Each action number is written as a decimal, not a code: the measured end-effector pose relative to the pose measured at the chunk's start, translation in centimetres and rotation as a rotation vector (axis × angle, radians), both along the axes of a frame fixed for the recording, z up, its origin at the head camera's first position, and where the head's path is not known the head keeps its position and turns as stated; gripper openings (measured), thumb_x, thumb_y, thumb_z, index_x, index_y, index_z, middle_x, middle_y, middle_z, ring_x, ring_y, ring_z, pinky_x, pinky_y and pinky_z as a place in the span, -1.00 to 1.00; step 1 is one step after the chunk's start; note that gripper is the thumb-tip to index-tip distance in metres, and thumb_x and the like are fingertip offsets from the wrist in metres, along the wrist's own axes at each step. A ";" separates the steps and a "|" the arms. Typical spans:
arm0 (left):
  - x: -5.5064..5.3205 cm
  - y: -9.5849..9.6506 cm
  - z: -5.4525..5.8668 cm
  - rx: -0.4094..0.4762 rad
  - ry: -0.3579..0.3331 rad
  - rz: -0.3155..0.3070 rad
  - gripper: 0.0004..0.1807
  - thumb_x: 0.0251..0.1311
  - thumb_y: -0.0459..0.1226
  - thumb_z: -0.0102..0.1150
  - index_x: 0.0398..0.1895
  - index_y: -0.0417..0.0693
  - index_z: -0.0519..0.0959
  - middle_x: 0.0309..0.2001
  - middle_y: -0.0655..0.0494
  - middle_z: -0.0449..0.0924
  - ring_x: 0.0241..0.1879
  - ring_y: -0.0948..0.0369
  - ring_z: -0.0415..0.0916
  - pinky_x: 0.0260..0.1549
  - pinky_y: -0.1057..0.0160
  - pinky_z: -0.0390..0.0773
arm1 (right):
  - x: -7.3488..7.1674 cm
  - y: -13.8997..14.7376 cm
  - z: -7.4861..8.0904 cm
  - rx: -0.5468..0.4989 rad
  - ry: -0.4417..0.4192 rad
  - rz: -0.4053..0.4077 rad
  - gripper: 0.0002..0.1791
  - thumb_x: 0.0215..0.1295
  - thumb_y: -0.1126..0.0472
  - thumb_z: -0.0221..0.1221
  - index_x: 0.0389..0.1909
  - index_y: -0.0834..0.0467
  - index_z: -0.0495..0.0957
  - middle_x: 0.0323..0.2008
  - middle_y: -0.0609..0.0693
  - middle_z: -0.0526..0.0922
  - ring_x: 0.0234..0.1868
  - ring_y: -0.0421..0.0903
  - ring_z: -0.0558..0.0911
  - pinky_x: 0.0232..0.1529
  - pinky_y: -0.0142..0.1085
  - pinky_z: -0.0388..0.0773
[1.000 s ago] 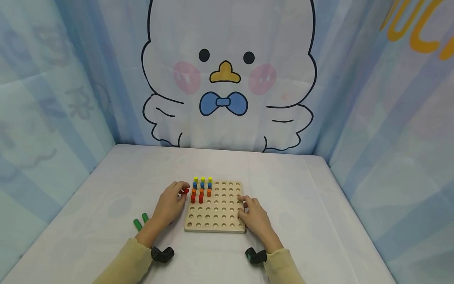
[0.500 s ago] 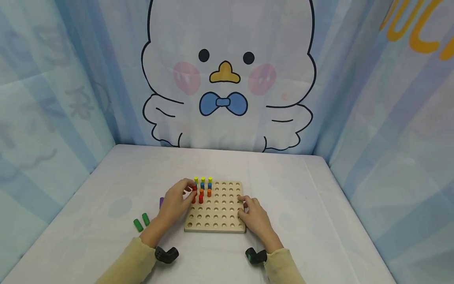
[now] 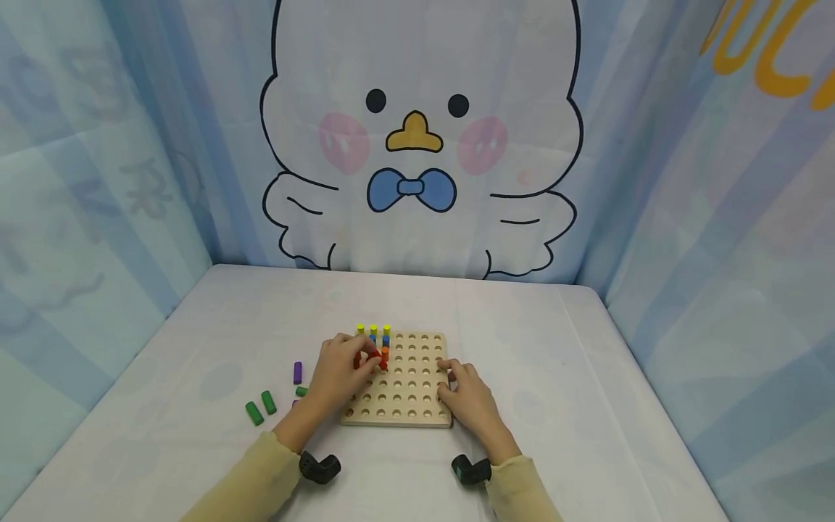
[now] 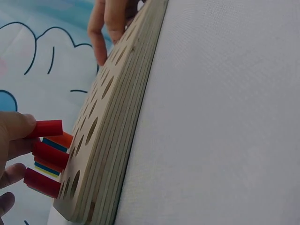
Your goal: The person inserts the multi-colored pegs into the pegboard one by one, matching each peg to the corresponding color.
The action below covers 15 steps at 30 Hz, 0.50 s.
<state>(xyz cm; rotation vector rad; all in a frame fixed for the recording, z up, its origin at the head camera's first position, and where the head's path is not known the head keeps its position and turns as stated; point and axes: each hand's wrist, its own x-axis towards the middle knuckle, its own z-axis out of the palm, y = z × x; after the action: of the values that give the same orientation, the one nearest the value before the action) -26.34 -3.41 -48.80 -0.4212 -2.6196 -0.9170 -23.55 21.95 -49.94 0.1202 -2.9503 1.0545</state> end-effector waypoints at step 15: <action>-0.2 1.2 -0.3 -0.131 0.056 0.013 -0.84 0.22 -0.14 0.47 -0.21 0.09 0.70 -0.22 0.20 0.78 -0.01 0.06 0.52 0.31 -0.22 0.22 | 0.0 0.1 0.2 0.006 0.002 -0.003 -0.53 0.31 0.24 0.19 0.25 0.11 0.57 -0.11 0.07 0.57 -0.33 -0.16 0.47 -0.29 -0.25 0.40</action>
<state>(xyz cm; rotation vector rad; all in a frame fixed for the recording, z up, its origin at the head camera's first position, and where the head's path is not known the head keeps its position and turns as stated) -26.57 -2.25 -49.14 -0.4550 -2.6370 -0.7211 -23.55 22.00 -49.74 0.1174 -2.9512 1.0447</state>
